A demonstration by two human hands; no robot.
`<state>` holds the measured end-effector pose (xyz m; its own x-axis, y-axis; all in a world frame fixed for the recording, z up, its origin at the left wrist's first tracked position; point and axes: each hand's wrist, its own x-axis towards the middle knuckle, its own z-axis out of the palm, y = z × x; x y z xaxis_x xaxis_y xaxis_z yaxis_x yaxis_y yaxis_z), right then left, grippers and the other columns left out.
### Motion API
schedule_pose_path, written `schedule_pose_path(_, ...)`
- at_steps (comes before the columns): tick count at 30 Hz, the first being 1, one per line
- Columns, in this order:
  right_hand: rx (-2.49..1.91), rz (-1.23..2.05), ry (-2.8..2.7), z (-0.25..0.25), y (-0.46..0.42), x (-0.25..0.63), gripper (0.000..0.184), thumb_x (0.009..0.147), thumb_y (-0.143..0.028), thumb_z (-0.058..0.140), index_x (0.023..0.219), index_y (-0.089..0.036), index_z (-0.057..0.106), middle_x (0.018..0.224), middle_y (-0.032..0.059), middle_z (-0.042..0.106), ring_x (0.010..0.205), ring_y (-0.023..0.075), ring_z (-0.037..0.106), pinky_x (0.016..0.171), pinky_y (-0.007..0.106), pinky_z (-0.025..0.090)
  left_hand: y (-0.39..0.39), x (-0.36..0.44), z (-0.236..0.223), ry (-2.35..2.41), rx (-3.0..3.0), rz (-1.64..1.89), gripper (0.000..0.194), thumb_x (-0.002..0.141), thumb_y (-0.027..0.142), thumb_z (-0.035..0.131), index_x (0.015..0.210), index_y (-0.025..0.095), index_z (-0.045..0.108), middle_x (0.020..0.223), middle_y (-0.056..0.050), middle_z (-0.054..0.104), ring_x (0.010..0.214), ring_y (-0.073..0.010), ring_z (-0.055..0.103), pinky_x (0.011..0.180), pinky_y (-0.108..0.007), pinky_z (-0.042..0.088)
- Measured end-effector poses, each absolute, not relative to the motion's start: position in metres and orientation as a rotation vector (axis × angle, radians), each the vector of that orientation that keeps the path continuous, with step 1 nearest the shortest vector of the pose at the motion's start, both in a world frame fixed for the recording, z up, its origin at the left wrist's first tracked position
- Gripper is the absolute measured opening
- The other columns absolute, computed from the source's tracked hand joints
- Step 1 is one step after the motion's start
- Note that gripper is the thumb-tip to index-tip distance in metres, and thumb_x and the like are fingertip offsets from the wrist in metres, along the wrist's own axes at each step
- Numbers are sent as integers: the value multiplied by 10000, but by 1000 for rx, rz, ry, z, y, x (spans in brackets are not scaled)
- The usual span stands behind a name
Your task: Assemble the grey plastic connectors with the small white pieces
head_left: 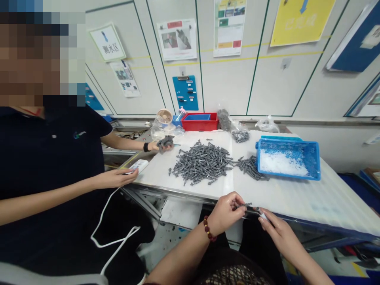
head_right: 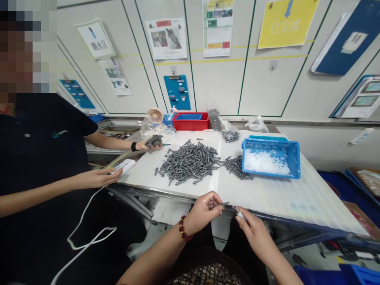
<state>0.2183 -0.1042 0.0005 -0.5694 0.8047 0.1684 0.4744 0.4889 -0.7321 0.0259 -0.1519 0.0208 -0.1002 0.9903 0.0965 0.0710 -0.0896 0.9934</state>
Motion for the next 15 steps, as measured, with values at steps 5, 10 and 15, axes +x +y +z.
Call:
schedule_pose_path(5,-1017,931,-2238,14,-108,215,389,887,-435,367,1076,-185,597,973,94,671,907,221,620,819,325,476,-156,23,30,1233,1194,1300,135,752,238,582,844,143,551,733,-33,657,609,-111,612,582,-219,461)
schedule_pose_path(10,-963,915,-2323,44,-107,209,279,924,-320,329,1037,-184,546,945,67,635,846,176,586,760,280,434,-159,16,35,1348,1335,1260,164,784,275,562,885,147,577,700,-14,663,527,-87,559,526,-201,458)
schedule_pose_path(15,-985,840,-2422,58,-106,208,228,927,-284,334,804,-187,500,696,4,529,616,132,473,589,225,340,-162,10,37,1396,1543,1240,201,826,302,533,923,155,630,742,-29,678,571,-113,607,535,-215,508)
